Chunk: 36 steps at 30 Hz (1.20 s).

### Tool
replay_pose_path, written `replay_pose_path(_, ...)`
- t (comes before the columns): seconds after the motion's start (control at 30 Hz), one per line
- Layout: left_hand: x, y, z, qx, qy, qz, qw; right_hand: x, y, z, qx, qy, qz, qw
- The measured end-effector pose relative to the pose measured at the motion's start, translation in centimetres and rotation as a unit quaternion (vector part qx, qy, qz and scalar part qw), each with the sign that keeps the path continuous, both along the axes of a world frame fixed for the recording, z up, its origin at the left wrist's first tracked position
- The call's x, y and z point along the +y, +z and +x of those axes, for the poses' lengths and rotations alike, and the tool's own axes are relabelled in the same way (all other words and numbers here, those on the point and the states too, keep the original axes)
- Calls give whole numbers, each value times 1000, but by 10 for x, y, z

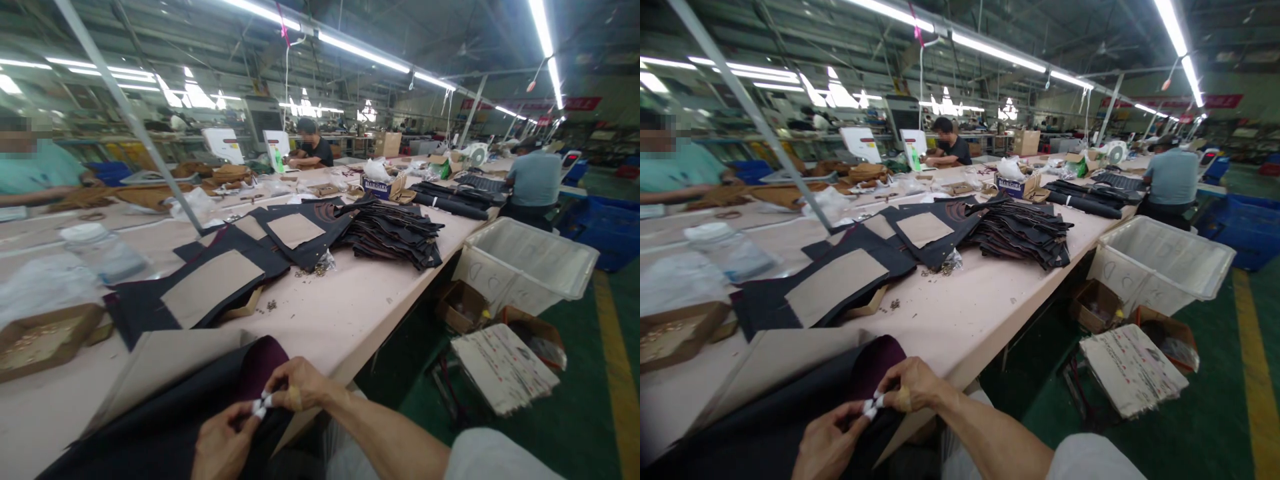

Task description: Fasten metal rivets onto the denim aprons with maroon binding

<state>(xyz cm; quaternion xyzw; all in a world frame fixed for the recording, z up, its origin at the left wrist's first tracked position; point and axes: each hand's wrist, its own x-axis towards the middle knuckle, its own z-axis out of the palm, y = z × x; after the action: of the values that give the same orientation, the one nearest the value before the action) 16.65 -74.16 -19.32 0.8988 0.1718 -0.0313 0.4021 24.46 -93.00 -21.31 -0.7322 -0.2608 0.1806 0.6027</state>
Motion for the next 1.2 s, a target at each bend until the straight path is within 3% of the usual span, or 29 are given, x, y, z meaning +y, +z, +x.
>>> replay_pose_path(0.1,-9,7,-10,-10,23,9,1000,2,-2,-10,-13,10,0,1000)
replay_pose_path(0.27,-30,23,-43,-40,6,-43,998,-6,-4,-40,-26,1,11,1000)
replay_pose_path(0.43,-31,13,-54,-35,49,-54,997,-10,-26,-44,9,42,29,999)
replay_pose_path(0.63,-29,1,-53,-33,70,-59,995,-11,-35,-46,29,42,36,998)
replay_pose_path(0.8,-26,-9,-46,-7,103,-45,994,-12,-36,-46,50,37,44,997)
replay_pose_path(1.2,-24,-17,-47,0,147,-107,983,-17,-41,-44,109,21,53,992)
